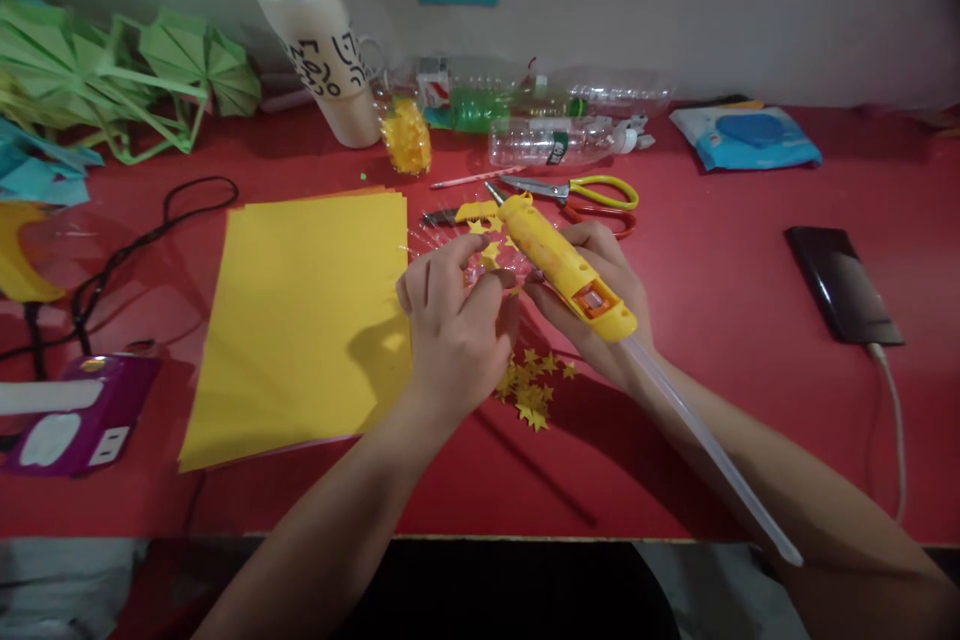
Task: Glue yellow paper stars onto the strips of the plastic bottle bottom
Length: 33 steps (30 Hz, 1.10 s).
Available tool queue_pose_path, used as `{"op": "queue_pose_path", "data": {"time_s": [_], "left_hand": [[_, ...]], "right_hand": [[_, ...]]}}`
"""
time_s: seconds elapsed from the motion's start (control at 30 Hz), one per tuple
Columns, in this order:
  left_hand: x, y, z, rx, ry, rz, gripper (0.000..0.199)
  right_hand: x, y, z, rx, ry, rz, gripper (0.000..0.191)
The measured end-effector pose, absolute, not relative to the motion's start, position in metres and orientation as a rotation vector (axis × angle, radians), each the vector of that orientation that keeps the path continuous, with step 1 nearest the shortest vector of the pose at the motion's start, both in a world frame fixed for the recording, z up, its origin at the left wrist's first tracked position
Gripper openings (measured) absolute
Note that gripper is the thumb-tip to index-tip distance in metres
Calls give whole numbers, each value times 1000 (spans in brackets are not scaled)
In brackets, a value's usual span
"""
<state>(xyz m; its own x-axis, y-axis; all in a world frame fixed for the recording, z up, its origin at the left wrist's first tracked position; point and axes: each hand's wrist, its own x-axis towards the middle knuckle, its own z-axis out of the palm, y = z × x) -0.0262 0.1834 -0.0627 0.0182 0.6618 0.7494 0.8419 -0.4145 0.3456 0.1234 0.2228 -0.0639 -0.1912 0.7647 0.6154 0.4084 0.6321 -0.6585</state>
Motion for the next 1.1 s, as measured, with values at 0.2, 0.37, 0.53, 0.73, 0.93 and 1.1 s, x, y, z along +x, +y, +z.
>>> {"op": "queue_pose_path", "data": {"time_s": [0.2, 0.37, 0.53, 0.73, 0.93, 1.1], "left_hand": [[-26, 183, -64, -2106, -1640, -1353, 7], [-26, 183, -64, -2109, -1652, -1353, 7], [-26, 183, -64, -2124, -1638, -1391, 8], [-28, 183, -65, -2159, -1635, -1395, 10], [-29, 184, -64, -2158, -1661, -1436, 10], [-30, 184, -64, -2188, -1663, -1442, 11]], "right_hand": [[122, 220, -59, -984, -1795, 479, 15], [121, 217, -52, -1060, -1805, 556, 13], [120, 217, -54, -1049, -1803, 534, 16], [120, 218, -56, -1025, -1825, 459, 16], [120, 219, -54, -999, -1833, 450, 13], [121, 220, -58, -945, -1854, 411, 10]]}}
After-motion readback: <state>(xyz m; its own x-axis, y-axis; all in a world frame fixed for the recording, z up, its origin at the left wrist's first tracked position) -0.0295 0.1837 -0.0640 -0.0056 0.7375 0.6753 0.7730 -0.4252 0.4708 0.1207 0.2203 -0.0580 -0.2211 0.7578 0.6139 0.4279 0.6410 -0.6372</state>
